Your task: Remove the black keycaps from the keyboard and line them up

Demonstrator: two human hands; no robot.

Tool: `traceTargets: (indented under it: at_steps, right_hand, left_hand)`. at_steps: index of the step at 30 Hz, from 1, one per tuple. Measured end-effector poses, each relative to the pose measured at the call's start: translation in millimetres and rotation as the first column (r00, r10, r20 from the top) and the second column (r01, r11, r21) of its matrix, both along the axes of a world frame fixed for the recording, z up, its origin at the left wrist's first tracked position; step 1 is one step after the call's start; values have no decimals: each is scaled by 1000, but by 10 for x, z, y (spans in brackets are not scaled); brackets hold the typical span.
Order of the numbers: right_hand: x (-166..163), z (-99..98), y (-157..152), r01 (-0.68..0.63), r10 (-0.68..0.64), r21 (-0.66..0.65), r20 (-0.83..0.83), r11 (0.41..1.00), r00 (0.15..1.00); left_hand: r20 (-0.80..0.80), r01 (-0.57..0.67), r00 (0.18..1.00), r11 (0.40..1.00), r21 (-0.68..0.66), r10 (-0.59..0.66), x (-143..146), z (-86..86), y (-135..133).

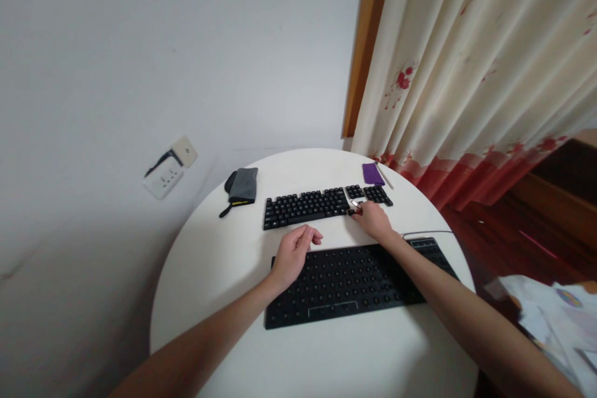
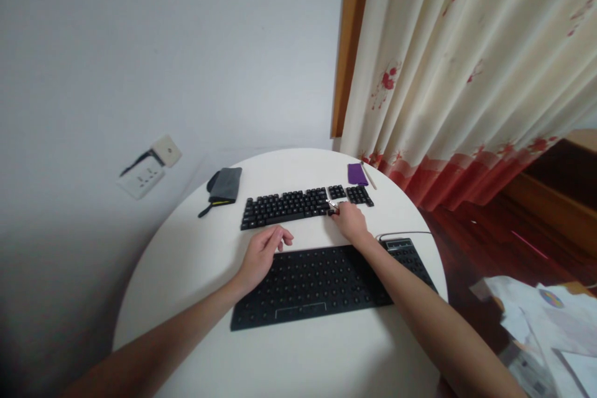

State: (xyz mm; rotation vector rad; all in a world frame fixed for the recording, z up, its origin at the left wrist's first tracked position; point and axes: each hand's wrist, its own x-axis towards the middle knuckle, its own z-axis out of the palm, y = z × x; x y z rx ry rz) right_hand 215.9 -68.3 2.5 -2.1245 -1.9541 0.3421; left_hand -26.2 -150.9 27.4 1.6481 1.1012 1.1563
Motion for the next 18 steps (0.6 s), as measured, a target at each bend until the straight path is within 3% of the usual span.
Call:
traceTargets:
  at_steps: [18]
  right_hand:
    - [-43, 38, 15, -26, 26, 19, -8, 999, 1000]
  left_hand:
    - [-8, 11, 1000, 1000, -10, -11, 4, 9, -4]
